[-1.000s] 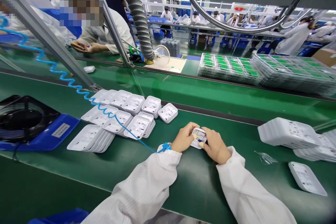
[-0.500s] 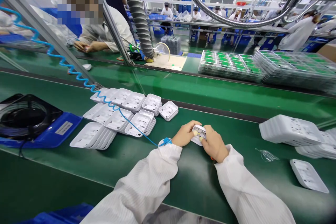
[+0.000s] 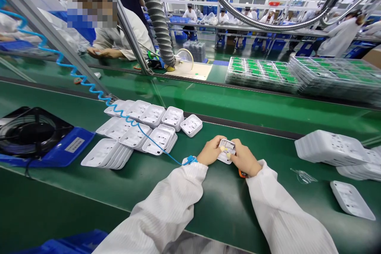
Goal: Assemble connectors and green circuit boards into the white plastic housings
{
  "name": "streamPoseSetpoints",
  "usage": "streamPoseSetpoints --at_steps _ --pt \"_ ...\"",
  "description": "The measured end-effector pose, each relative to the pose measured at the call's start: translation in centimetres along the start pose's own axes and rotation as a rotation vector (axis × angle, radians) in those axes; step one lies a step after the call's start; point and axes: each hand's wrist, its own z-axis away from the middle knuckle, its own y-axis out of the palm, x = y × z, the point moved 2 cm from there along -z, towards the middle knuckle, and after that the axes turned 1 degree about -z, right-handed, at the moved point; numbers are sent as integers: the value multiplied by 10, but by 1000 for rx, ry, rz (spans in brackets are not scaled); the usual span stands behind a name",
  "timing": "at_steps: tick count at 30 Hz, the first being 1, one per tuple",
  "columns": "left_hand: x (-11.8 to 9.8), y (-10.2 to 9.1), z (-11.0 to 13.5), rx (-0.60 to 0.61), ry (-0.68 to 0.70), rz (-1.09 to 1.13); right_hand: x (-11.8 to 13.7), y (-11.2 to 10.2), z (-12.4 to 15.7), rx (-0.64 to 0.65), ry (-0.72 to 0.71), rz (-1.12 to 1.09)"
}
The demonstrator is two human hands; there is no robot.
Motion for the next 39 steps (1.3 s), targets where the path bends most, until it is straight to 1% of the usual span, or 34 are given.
streamPoseSetpoints --at_steps 7,19,23,28,34,39 --pt "-3 -2 0 11 -21 -27 -9 -3 -8 56 -14 -95" --pt "-1 -3 3 47 -2 -42 -9 -3 -6 98 -48 -86" --pt "-3 -3 4 51 14 -43 -7 -3 -4 86 -64 -60" --pt "-5 -4 7 32 13 -45 1 -1 0 33 -99 -3" --pt "-11 -6 9 25 29 -79 6 3 4 -23 -109 93" --pt "-13 -5 9 16 34 -93 5 3 4 -34 -125 76"
